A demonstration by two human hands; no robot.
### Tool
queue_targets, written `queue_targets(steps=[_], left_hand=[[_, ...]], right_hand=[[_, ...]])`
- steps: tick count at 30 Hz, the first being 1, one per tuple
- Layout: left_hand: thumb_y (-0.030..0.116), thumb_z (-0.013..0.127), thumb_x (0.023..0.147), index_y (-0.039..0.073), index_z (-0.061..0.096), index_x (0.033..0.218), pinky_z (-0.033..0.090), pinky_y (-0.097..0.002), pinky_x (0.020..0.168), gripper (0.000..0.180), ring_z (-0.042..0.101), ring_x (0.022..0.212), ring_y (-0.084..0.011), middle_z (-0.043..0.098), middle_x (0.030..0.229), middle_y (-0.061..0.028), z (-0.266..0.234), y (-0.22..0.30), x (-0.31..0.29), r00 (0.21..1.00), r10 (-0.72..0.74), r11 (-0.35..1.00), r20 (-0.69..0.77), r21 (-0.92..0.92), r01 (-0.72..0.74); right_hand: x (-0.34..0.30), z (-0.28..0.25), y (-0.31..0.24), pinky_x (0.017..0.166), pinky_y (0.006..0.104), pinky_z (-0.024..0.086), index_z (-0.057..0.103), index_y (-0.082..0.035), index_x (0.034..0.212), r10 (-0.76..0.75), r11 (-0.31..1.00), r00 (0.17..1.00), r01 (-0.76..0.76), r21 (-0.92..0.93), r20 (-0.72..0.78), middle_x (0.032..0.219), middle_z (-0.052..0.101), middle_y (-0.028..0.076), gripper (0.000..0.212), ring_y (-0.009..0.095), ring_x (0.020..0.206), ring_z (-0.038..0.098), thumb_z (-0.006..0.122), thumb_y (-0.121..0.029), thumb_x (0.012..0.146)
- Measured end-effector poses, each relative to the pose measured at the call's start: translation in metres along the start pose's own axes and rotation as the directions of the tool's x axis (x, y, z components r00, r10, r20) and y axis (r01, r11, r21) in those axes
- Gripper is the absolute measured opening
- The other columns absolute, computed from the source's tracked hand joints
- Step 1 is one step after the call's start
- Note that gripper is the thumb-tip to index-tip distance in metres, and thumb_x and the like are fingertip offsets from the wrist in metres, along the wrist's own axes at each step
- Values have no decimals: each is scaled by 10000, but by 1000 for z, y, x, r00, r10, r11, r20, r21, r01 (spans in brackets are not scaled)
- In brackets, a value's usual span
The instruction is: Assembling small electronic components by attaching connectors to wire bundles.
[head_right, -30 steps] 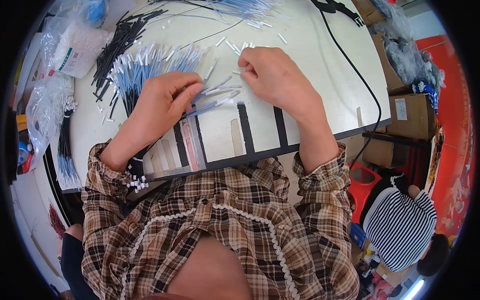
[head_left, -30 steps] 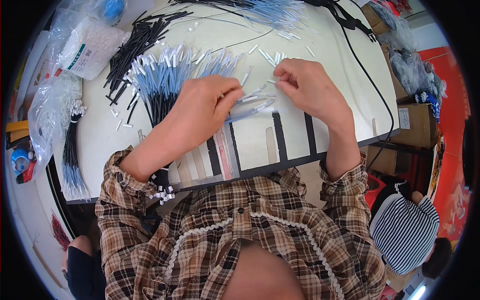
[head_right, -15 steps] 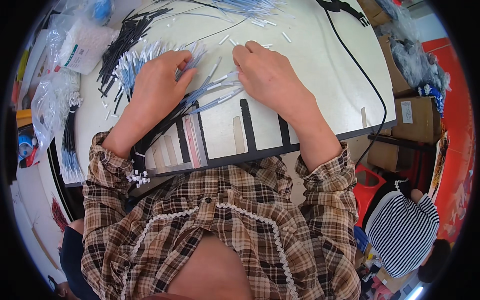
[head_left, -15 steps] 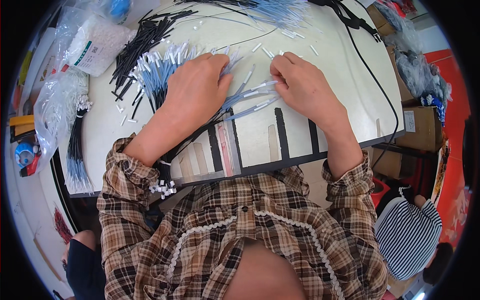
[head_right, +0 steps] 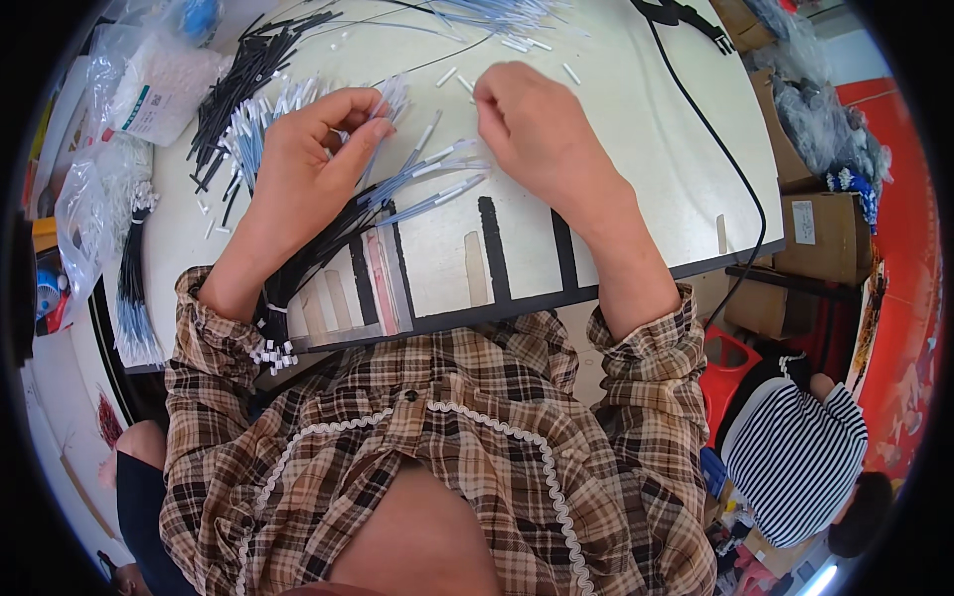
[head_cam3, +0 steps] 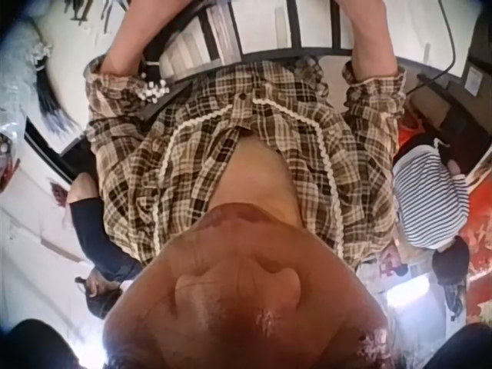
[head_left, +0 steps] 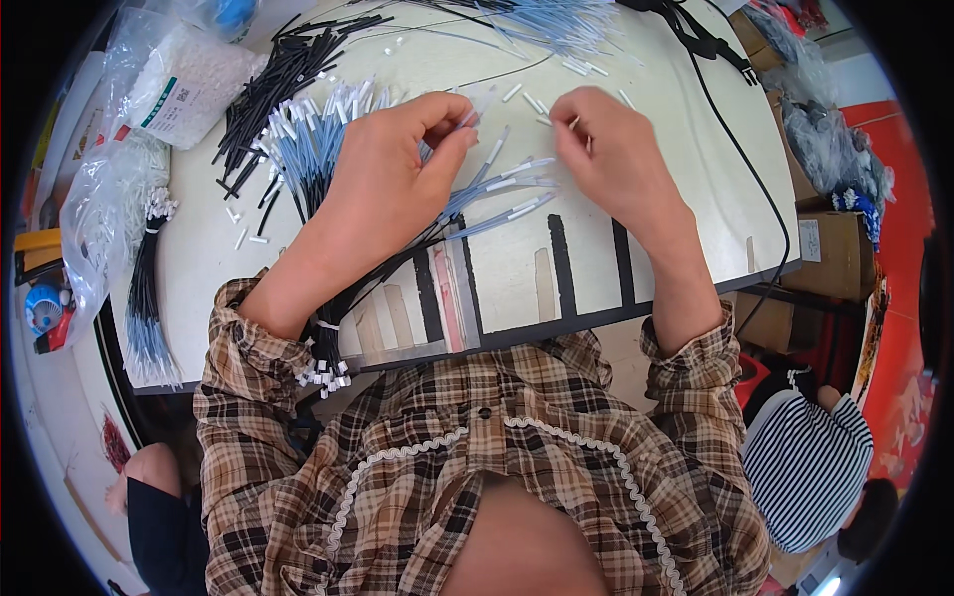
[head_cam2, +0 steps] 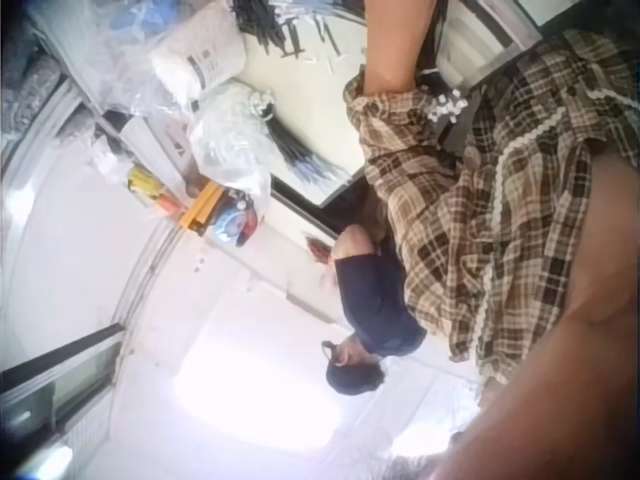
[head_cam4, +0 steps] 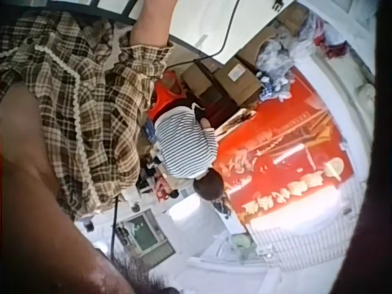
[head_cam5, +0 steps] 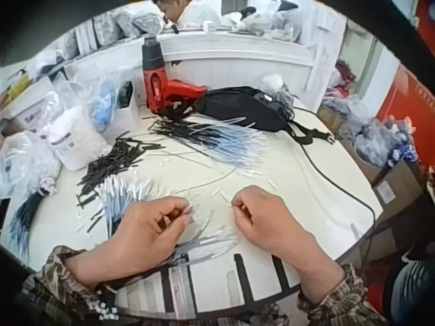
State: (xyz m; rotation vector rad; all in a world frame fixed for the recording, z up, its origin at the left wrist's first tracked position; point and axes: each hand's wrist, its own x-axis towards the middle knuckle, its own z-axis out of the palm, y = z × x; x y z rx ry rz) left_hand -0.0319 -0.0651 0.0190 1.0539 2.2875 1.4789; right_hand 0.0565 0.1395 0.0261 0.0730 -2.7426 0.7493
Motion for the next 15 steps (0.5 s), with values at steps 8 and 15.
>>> queue_targets(steps=[8, 15], left_hand=[[165, 535, 961, -17, 647, 1060, 437, -206, 620, 236, 502, 669, -62, 595, 760, -11, 3, 1, -2, 991, 9, 981, 135, -195, 17], [173, 523, 968, -12, 647, 1041, 416, -203, 606, 234, 473, 656, -57, 575, 754, -3, 3, 0, -2, 990, 18, 986, 141, -168, 6]], right_hand=[[7, -1, -16, 613, 200, 523, 669, 8, 1023, 204, 678, 977, -97, 728, -60, 859, 687, 66, 169, 121, 762, 680, 625, -74, 882], [8, 5, -18, 618, 203, 524, 685, 4, 990, 227, 659, 973, -117, 743, -48, 898, 697, 79, 149, 133, 788, 684, 631, -73, 875]])
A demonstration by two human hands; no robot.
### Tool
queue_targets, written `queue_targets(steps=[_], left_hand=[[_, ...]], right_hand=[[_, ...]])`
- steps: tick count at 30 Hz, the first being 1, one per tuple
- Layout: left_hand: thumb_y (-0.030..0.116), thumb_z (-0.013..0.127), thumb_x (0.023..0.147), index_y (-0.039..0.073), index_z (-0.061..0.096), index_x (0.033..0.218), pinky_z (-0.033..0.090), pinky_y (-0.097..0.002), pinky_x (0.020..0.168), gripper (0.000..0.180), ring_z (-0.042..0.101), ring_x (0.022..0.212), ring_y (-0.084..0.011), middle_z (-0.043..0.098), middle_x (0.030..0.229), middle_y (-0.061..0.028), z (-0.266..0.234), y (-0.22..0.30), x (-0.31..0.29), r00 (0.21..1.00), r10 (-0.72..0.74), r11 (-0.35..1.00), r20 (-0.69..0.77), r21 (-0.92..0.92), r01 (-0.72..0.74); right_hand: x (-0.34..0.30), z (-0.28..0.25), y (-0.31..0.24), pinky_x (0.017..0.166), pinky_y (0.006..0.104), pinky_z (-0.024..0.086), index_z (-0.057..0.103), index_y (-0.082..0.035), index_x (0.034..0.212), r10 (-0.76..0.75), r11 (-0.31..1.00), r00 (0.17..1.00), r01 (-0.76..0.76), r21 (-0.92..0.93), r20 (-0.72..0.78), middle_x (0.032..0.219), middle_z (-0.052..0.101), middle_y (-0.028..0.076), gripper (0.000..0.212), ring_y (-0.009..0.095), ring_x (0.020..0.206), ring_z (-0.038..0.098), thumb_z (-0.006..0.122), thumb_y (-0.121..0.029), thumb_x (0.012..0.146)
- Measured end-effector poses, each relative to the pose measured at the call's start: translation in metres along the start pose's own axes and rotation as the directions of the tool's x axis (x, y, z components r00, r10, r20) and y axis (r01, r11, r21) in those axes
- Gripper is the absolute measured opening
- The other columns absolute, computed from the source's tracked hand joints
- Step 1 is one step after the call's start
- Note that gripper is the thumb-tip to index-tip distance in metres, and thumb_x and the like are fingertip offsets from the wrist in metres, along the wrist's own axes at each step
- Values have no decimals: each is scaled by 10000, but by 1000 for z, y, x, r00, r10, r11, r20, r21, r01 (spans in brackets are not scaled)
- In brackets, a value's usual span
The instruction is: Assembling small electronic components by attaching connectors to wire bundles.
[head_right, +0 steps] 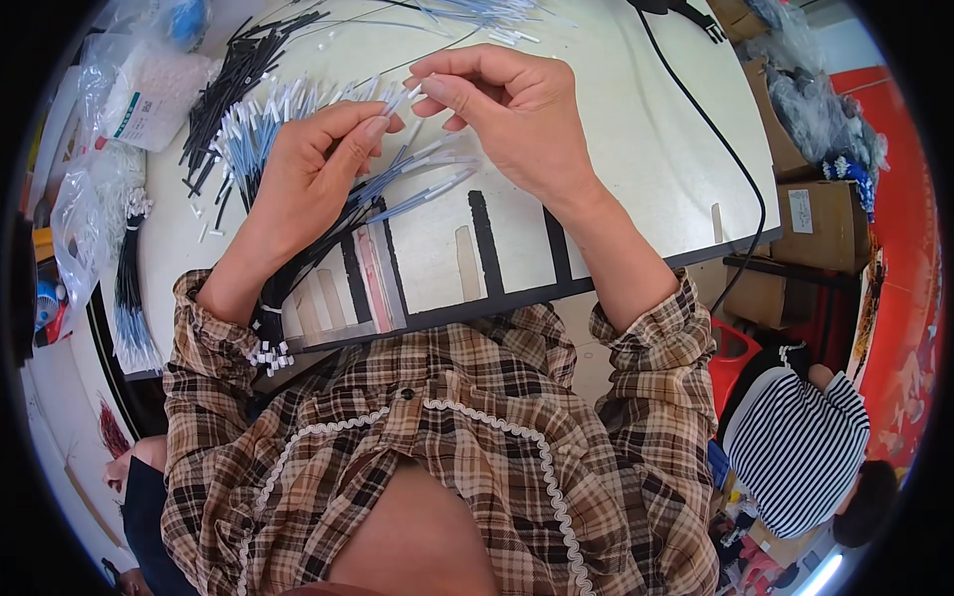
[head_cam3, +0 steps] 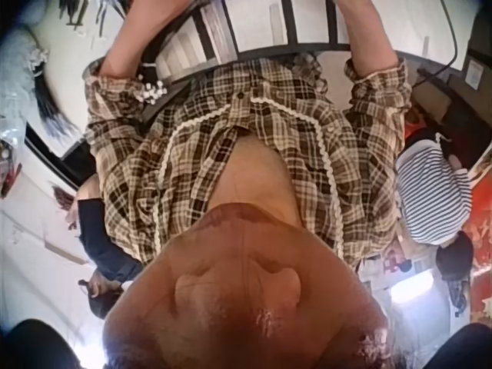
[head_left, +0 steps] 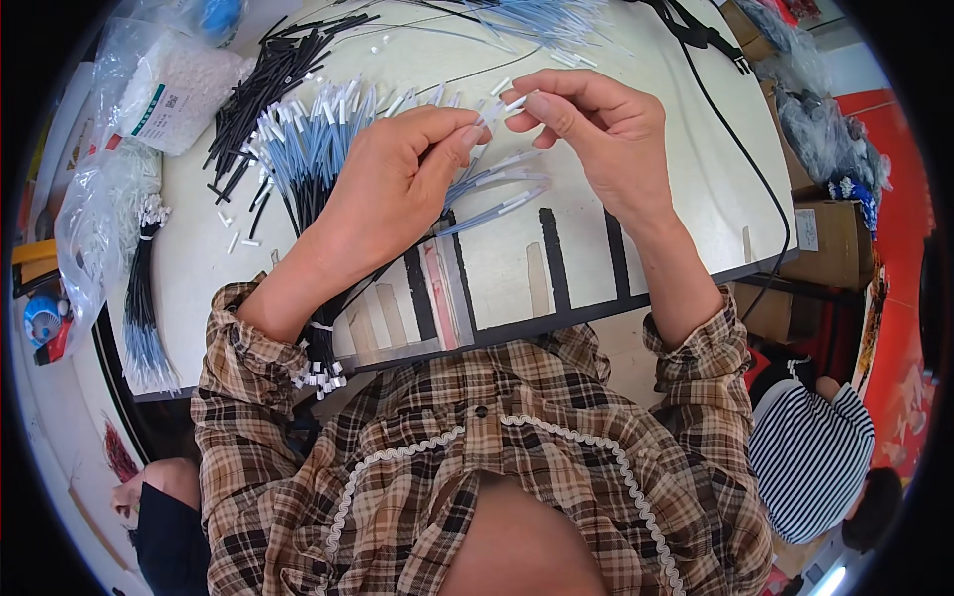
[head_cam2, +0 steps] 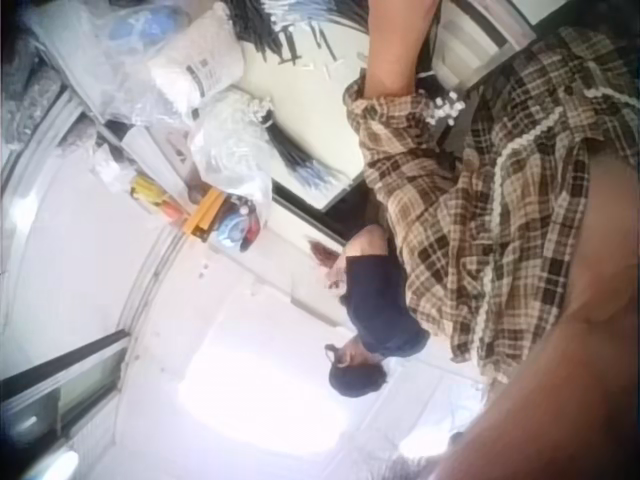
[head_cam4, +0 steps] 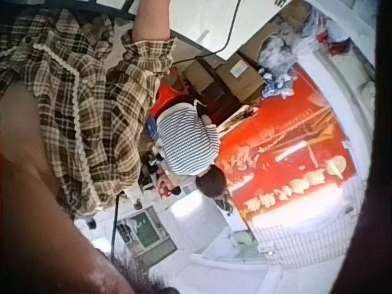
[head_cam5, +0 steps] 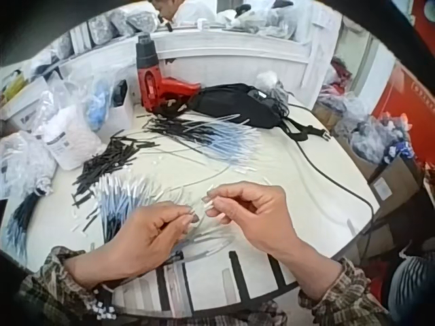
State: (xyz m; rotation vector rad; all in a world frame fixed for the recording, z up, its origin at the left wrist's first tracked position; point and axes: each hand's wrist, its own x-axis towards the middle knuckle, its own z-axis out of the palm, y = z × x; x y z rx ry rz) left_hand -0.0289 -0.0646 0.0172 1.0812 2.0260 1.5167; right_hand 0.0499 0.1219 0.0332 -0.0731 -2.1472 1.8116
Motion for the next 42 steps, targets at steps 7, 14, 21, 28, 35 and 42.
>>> queue_targets(steps=[7, 14, 21, 28, 35, 42], left_hand=[[168, 511, 973, -14, 637, 1004, 411, -202, 617, 224, 465, 660, -53, 559, 741, 4, 1, -1, 0, 1000, 25, 1000, 4, -2, -25], [168, 506, 976, -17, 632, 987, 408, -201, 626, 224, 460, 662, -54, 549, 731, 9, 0, -1, 1, 999, -6, 999, 38, -34, 7], [167, 513, 972, -23, 636, 965, 412, -202, 624, 226, 460, 658, -54, 553, 723, 12, -3, -3, 1, 993, -63, 995, 102, -70, 71], [172, 520, 971, -20, 639, 954, 408, -199, 616, 227, 456, 652, -50, 541, 714, 21, -4, 0, 3, 997, -39, 989, 61, -138, 47], [175, 515, 973, -18, 639, 949, 399, -199, 605, 231, 450, 643, -49, 530, 702, 22, -5, 1, 4, 992, -58, 981, 108, -180, 77], [178, 519, 969, -19, 648, 955, 395, -201, 600, 236, 446, 642, -48, 522, 691, 21, -5, 1, 3, 983, -91, 968, 159, -217, 124]], right_hand=[[1, -3, 1, 614, 204, 524, 676, 7, 1016, 19, 999, 999, -20, 30, 26, 944, 697, 92, 163, 132, 797, 679, 596, -71, 897], [1, -7, 1, 596, 200, 520, 673, 14, 1016, 56, 994, 997, -61, 86, 61, 950, 694, 101, 169, 116, 765, 666, 579, -76, 908], [2, -9, -2, 542, 182, 489, 683, 21, 976, 117, 991, 990, -122, 57, 85, 870, 699, 84, 159, 94, 699, 654, 621, -94, 886], [2, -7, 0, 553, 180, 481, 690, 10, 954, 44, 996, 997, -48, 72, 62, 871, 700, 72, 135, 85, 698, 648, 622, -80, 881], [2, -7, 0, 560, 178, 477, 694, 2, 942, 17, 998, 999, -20, 56, 52, 908, 702, 62, 127, 80, 704, 643, 592, -57, 894], [0, -5, -2, 534, 176, 467, 696, 9, 945, 89, 994, 990, -96, 58, 114, 799, 691, 68, 132, 67, 643, 622, 621, -78, 879]])
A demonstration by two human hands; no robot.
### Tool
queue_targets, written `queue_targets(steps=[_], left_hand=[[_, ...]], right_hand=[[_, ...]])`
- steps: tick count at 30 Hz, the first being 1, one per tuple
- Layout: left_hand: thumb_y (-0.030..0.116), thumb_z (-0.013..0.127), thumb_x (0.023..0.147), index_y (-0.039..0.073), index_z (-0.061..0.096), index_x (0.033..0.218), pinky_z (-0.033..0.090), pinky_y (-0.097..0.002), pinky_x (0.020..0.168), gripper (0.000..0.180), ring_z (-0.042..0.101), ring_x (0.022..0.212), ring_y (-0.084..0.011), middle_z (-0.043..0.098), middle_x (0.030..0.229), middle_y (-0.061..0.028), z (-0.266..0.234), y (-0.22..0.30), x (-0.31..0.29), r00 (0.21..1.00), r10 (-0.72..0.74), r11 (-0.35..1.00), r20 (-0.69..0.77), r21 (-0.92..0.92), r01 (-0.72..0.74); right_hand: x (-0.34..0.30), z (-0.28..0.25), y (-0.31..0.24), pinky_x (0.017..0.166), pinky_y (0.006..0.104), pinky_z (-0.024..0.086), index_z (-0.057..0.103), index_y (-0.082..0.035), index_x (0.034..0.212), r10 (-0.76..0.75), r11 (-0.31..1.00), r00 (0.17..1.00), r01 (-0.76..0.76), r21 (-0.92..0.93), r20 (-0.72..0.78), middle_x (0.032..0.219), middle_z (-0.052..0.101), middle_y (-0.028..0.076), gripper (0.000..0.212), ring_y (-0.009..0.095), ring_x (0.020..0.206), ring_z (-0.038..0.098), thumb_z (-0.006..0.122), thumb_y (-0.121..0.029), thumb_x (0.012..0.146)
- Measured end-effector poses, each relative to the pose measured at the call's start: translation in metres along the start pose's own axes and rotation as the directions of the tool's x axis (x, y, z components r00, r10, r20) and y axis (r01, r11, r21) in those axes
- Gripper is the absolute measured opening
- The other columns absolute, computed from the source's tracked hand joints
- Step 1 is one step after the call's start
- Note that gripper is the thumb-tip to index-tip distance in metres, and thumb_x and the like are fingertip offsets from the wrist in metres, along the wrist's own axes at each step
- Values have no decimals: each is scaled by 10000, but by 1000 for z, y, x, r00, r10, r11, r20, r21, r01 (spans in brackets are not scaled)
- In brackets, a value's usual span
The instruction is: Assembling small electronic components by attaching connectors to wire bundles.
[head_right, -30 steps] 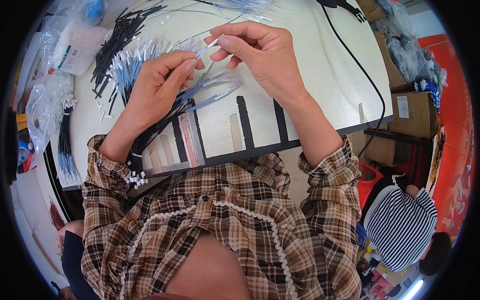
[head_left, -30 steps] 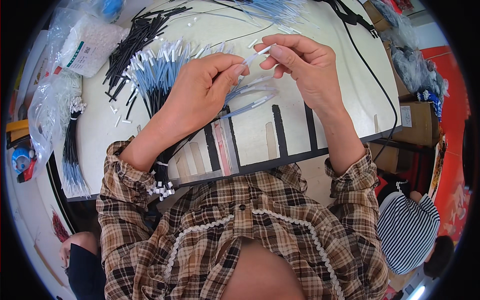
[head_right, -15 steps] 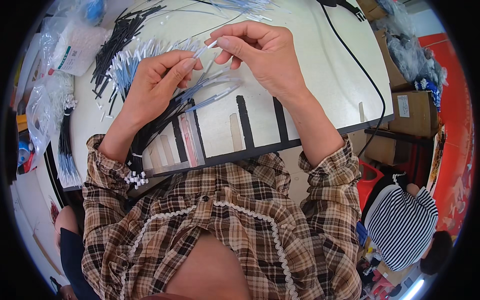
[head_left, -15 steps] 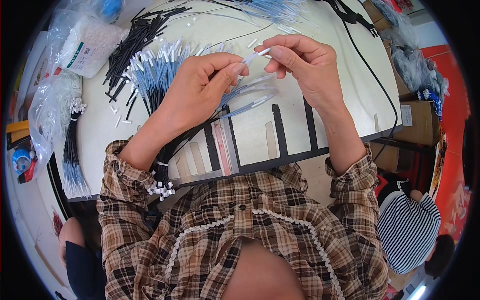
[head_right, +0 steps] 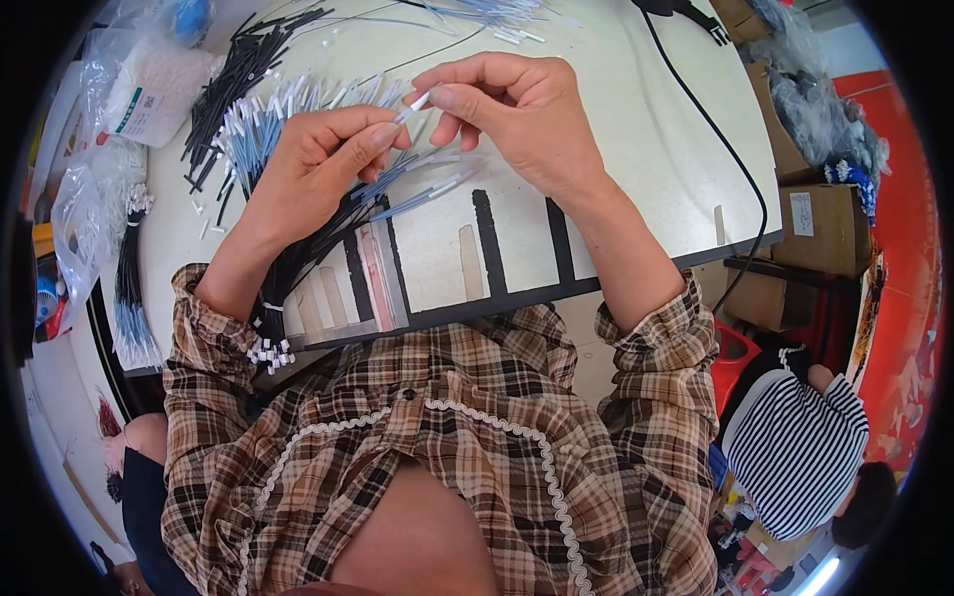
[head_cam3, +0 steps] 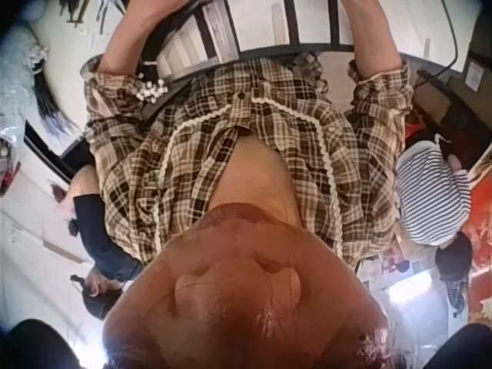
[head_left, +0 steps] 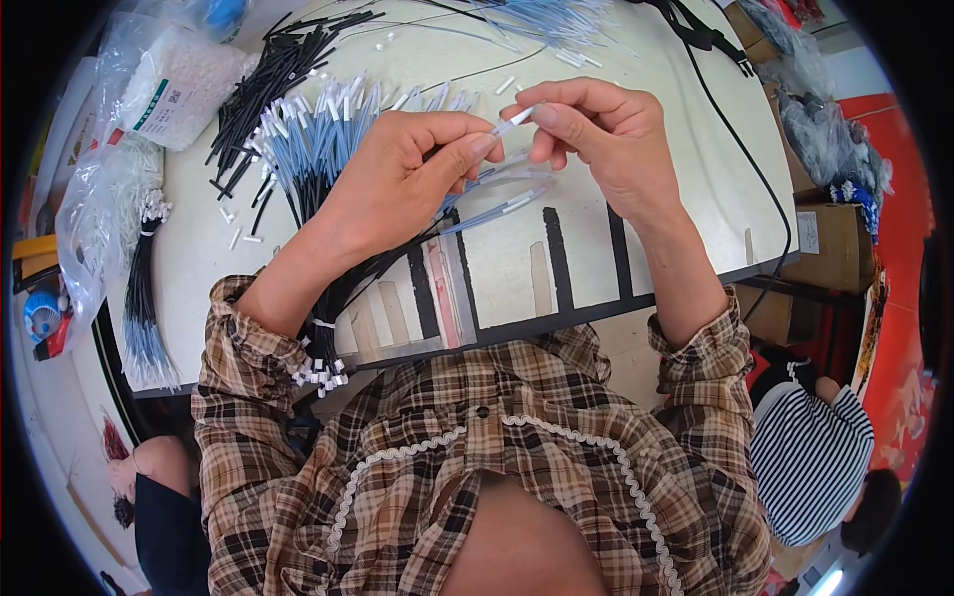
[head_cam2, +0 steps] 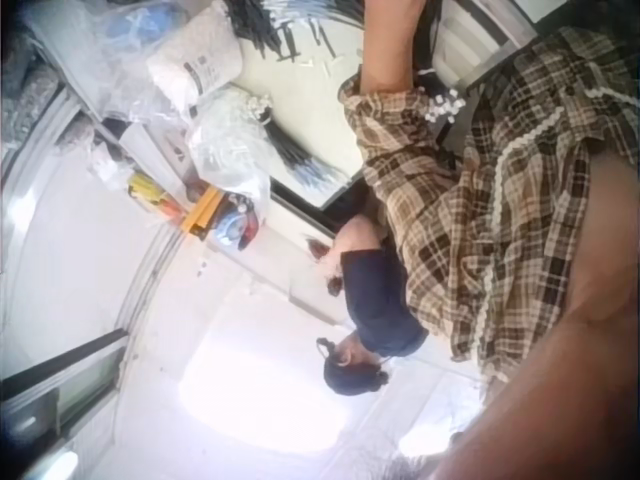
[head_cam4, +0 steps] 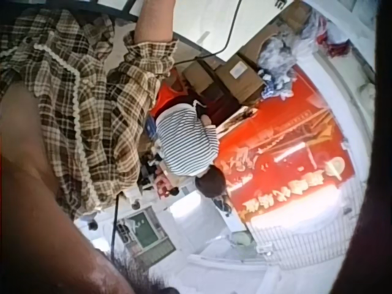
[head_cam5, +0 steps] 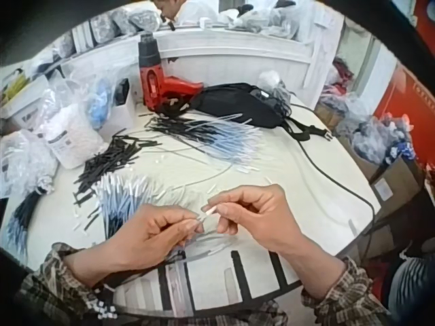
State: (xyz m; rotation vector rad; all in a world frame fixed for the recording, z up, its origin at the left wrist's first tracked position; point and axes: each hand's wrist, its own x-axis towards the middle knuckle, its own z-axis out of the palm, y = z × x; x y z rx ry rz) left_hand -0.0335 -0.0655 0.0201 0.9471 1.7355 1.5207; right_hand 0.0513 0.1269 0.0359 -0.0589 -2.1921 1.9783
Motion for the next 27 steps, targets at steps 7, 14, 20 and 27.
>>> queue_targets(steps=[7, 14, 20, 27], left_hand=[[139, 572, 932, -40, 654, 1001, 441, -222, 628, 208, 506, 667, -68, 609, 742, -3, -1, 5, -2, 995, 95, 979, -31, 184, -88], [112, 635, 878, -30, 688, 917, 461, -245, 627, 157, 580, 676, -90, 663, 734, -61, -5, 6, -5, 994, 85, 947, -71, 316, -58], [129, 652, 869, -11, 696, 869, 455, -242, 617, 146, 583, 650, -97, 660, 710, -60, -3, 4, -5, 995, 72, 935, -71, 352, -42], [111, 651, 828, -17, 689, 824, 407, -297, 479, 134, 522, 487, -140, 615, 603, -119, 1, -1, -3, 969, 223, 919, -109, 354, -172]], right_hand=[[-1, 3, 4, 524, 170, 456, 699, 9, 926, 5, 1000, 1000, -5, 9, -10, 697, 653, 31, 143, 55, 595, 588, 657, -113, 866], [-1, 4, 2, 517, 179, 450, 695, 23, 896, 98, 993, 995, -98, 61, 9, 697, 651, 36, 136, 56, 585, 574, 670, -104, 854], [-1, 6, 6, 506, 184, 442, 700, 23, 871, 120, 988, 990, -125, 86, 70, 707, 652, 48, 126, 48, 555, 532, 688, -96, 833], [-2, 11, 6, 476, 185, 412, 702, 5, 847, 72, 997, 989, -72, -2, 128, 885, 634, 50, 67, 47, 564, 503, 678, -55, 828]])
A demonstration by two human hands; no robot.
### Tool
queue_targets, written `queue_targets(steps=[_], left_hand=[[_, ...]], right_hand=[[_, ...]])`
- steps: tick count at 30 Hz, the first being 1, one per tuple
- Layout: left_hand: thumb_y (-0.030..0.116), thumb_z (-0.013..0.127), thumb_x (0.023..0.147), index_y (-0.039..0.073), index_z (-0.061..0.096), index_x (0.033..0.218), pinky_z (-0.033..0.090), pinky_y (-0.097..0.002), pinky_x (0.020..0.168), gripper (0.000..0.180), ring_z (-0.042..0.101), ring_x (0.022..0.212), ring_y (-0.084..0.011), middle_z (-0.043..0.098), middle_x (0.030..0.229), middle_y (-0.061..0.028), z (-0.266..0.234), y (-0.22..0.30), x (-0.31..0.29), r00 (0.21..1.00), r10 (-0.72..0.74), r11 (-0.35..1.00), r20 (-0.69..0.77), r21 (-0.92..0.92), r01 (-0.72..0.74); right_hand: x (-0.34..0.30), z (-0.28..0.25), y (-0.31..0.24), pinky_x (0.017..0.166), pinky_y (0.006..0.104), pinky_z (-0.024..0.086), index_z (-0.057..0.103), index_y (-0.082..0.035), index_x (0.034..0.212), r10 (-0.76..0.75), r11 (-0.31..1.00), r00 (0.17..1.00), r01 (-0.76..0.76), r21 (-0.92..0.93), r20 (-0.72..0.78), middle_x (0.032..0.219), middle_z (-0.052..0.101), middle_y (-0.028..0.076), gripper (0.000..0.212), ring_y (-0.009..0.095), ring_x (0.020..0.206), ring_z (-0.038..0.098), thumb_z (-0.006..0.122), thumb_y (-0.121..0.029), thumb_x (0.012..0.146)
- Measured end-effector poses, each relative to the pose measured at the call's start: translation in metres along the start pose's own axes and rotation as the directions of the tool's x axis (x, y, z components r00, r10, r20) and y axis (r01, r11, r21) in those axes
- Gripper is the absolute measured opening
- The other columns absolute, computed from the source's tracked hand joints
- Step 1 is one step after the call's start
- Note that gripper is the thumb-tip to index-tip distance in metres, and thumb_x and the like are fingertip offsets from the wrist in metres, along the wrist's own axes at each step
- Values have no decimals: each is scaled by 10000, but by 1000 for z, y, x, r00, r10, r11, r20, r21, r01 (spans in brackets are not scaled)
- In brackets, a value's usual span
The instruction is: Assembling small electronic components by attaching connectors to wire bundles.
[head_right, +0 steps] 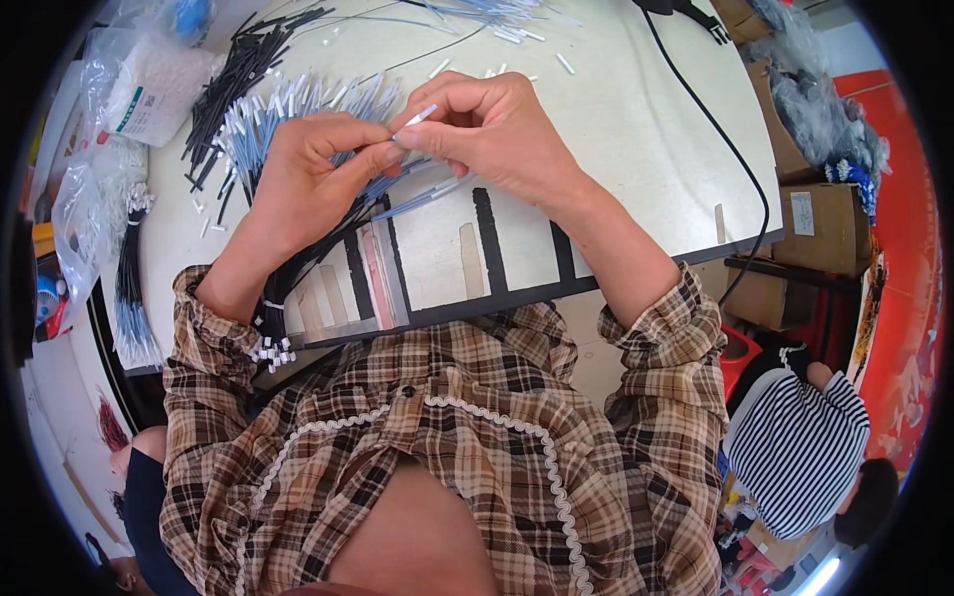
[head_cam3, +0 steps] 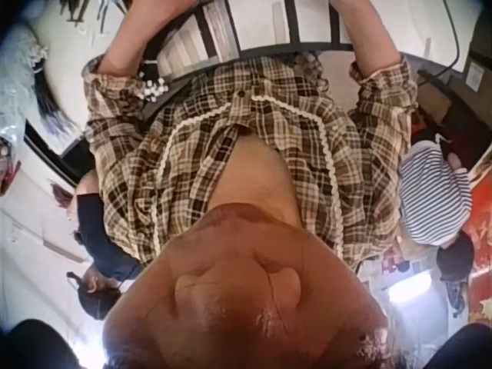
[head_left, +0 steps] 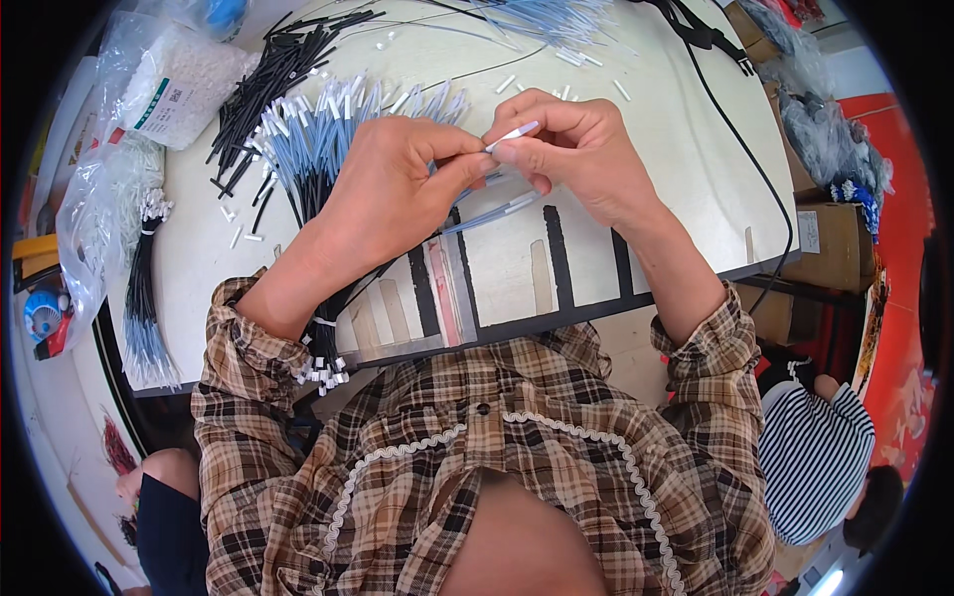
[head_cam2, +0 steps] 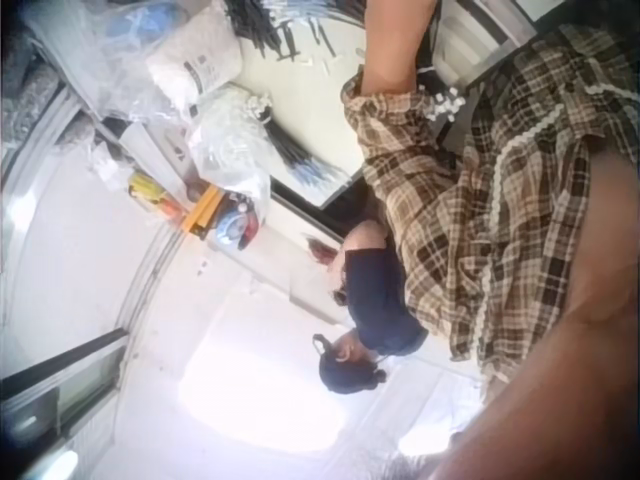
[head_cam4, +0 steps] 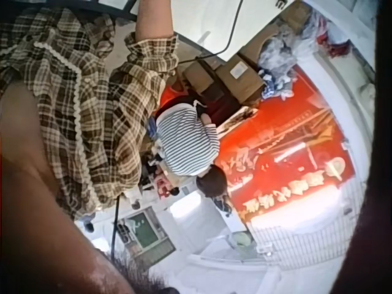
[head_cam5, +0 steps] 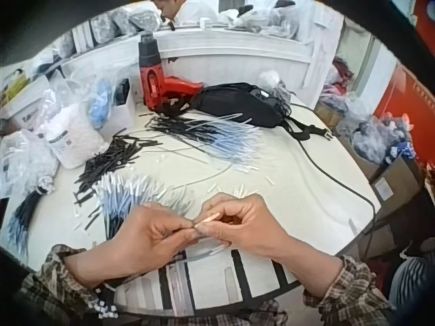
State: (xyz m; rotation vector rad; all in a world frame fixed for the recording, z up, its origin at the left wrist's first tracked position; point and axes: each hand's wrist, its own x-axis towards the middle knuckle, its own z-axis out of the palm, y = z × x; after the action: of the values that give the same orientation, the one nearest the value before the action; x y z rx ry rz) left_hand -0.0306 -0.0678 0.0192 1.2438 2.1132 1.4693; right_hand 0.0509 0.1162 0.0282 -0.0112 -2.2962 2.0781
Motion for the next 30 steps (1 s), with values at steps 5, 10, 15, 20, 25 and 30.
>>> queue_targets(steps=[5, 10, 15, 20, 25, 30], left_hand=[[108, 678, 825, -14, 694, 829, 427, -249, 528, 124, 543, 565, -85, 642, 652, -74, -1, 1, 2, 991, -122, 992, 57, -9, 123], [90, 694, 829, -21, 690, 848, 445, -209, 582, 113, 557, 648, -42, 665, 710, -28, -4, 5, 0, 980, -184, 978, 73, -84, 190], [75, 705, 803, -24, 681, 847, 448, -221, 580, 111, 557, 636, -54, 663, 701, -37, -6, 4, 2, 970, -207, 978, 131, 10, 208], [84, 701, 806, -35, 668, 873, 449, -243, 565, 141, 561, 603, -84, 639, 665, -71, -7, 12, -2, 959, -159, 987, 234, 49, 151], [81, 681, 825, -46, 654, 909, 456, -260, 547, 154, 572, 572, -129, 629, 676, -98, -7, 21, -1, 953, -109, 992, 284, 88, 87], [113, 652, 855, -28, 618, 1011, 473, -281, 548, 213, 612, 589, -168, 643, 743, -136, 2, -1, -2, 999, 42, 981, -6, 192, -40]], right_hand=[[0, 1, 2, 471, 180, 419, 734, -38, 833, -13, 997, 1000, 11, -71, -21, 827, 649, 11, 88, 31, 578, 506, 723, -119, 799], [0, 0, -3, 511, 181, 379, 741, -39, 839, -5, 989, 1000, 5, -147, 3, 805, 638, 8, 84, 35, 597, 497, 728, -104, 789], [0, -2, -1, 552, 201, 392, 736, -38, 850, -43, 970, 998, 51, -240, 36, 792, 639, 8, 103, 48, 625, 500, 735, -107, 774], [-4, -32, -23, 590, 223, 423, 709, -25, 905, 75, 895, 989, -10, -445, 128, 780, 666, 4, 160, 65, 665, 530, 692, -148, 804], [-13, -65, -27, 585, 256, 446, 688, -6, 892, 16, 712, 997, -64, -700, -75, 785, 674, 42, 153, 99, 649, 537, 666, -136, 813], [-17, -56, -12, 578, 294, 444, 623, 13, 900, -133, 548, 989, 16, -836, -67, 784, 617, 85, 114, 170, 608, 546, 639, -43, 803]])
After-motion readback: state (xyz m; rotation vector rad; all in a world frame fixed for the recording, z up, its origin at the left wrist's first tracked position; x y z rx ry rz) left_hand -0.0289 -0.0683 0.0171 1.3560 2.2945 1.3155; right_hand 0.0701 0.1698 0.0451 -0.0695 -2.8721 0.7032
